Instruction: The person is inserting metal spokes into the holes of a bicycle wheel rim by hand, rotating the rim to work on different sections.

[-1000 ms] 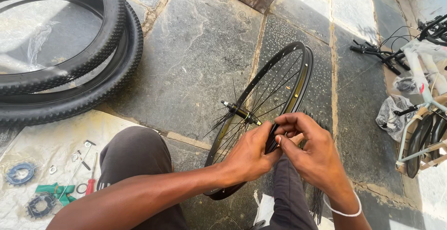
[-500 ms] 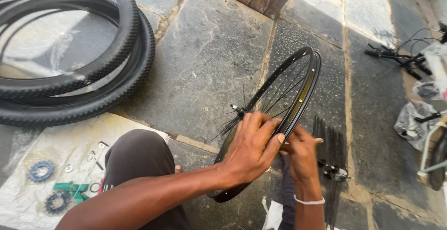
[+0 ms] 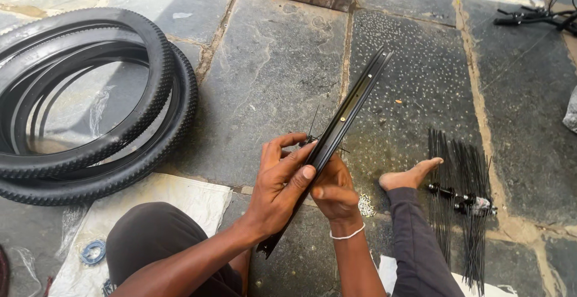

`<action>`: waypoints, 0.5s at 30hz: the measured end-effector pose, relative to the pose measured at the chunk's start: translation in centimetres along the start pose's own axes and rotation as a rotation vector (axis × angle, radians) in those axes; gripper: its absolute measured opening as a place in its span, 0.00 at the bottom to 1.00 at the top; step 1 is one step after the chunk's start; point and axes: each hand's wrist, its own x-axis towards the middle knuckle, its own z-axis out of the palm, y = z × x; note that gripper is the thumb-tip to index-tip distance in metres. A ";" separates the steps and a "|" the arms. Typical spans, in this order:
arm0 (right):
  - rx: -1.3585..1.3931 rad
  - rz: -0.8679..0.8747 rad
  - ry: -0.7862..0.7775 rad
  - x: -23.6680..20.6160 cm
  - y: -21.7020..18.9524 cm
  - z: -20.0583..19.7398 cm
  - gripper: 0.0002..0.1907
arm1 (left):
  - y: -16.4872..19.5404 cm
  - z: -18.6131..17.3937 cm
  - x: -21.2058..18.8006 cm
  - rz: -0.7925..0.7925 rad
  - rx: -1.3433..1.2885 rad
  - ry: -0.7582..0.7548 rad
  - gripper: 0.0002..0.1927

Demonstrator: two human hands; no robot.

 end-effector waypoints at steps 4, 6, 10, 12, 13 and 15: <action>0.000 0.000 0.081 -0.2 -0.1 0.5 0.19 | 0.1 0.1 0.1 0.014 -0.007 -0.025 0.23; -0.010 0.011 0.074 -0.1 -0.4 0.9 0.21 | 0.3 0.1 0.3 0.039 0.016 -0.030 0.23; 0.079 0.014 0.064 0.0 -0.7 1.2 0.21 | 0.2 0.3 0.5 0.024 0.004 -0.043 0.23; 0.026 -0.011 0.070 -0.1 -0.5 1.0 0.17 | -0.2 0.3 0.4 0.014 0.013 -0.036 0.23; -0.019 -0.030 0.045 -0.2 -0.4 0.9 0.16 | -0.2 0.3 0.2 0.025 0.023 -0.034 0.23; -0.018 -0.038 0.027 -0.2 -0.1 0.7 0.18 | -0.1 0.2 0.0 0.049 0.044 -0.035 0.24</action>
